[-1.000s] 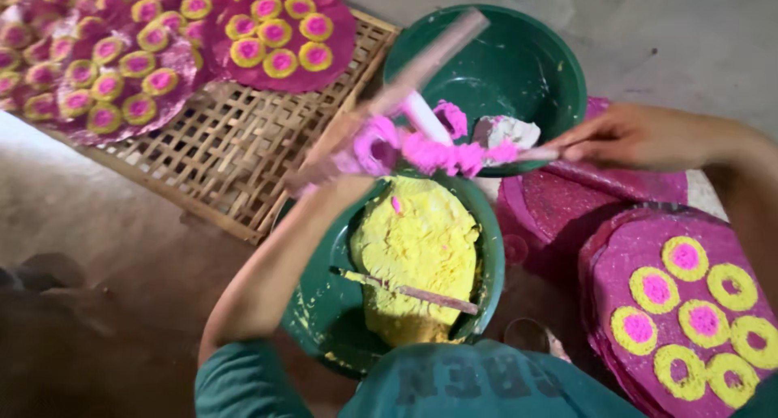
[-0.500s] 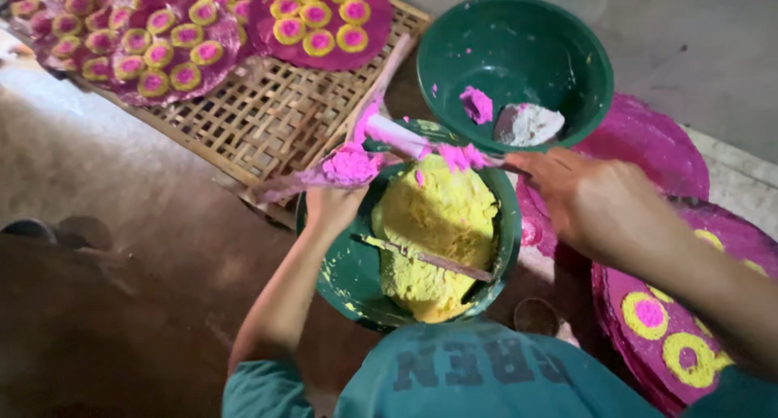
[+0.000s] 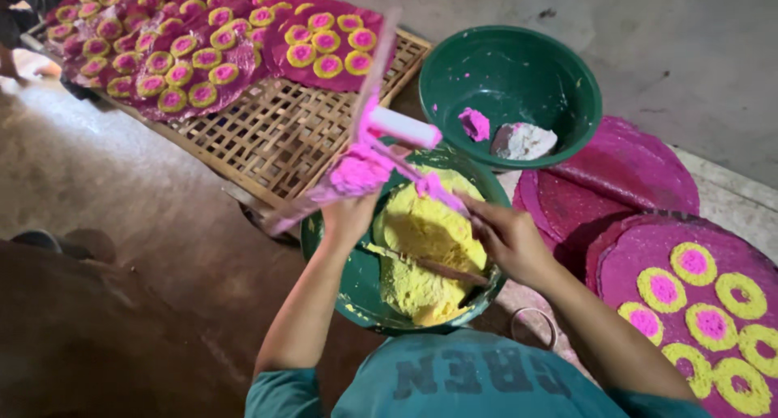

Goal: The person scoops yellow dough into a handheld press and extrudes circular shapes onto a pink glittery mat. They then use a smaller press to add pink centers to the yellow circles, repeating the cycle and arranging the finished pieces on the mat.

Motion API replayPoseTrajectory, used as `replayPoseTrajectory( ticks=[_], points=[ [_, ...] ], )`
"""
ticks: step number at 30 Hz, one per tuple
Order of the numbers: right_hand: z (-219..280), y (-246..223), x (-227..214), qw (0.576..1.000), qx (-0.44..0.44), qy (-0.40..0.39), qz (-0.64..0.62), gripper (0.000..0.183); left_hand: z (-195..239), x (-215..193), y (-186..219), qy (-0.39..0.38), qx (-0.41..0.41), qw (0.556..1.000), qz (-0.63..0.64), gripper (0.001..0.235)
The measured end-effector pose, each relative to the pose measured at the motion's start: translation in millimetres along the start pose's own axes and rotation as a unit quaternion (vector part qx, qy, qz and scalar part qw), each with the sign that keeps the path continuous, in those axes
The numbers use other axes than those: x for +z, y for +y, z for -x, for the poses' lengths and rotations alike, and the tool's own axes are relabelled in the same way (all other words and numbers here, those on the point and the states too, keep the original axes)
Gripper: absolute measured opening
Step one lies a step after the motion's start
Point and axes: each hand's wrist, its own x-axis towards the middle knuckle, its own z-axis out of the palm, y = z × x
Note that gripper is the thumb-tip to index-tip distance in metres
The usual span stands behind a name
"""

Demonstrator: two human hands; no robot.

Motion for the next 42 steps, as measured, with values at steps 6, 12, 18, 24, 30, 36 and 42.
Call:
replayPoseTrajectory(
  ticks=[6,12,18,24,30,36,42],
  points=[
    [-1.6,-5.3,24.2,0.992,-0.125,0.025,0.024,0.051,-23.9,1.7,21.9,0.005,0.086,0.946,-0.311,0.051],
    [-12.8,45.9,-2.1,0.984,0.166,-0.024,-0.054,0.040,-32.5,14.7,11.2,0.036,0.184,0.887,-0.423,0.058],
    [-25.6,65.3,28.4,0.984,-0.146,0.094,0.034,0.039,-45.9,32.0,13.6,-0.010,0.149,0.878,-0.456,0.063],
    [-16.3,50.9,13.6,0.996,0.056,-0.063,0.025,0.046,-71.9,28.8,12.4,0.050,0.183,0.892,-0.410,0.063],
    [-42.9,38.8,-22.1,0.977,-0.209,0.031,0.020,0.041,-59.9,22.1,7.7,-0.020,0.042,0.982,-0.186,0.063],
    [-33.1,41.2,-47.2,0.927,0.074,-0.114,0.350,0.044,-56.1,-22.3,-11.2,0.039,0.052,0.986,-0.152,0.051],
    [-48.0,60.0,-26.5,0.856,-0.006,-0.145,0.496,0.044,-38.5,-29.4,-27.6,0.065,0.021,0.996,-0.049,0.054]
  ],
)
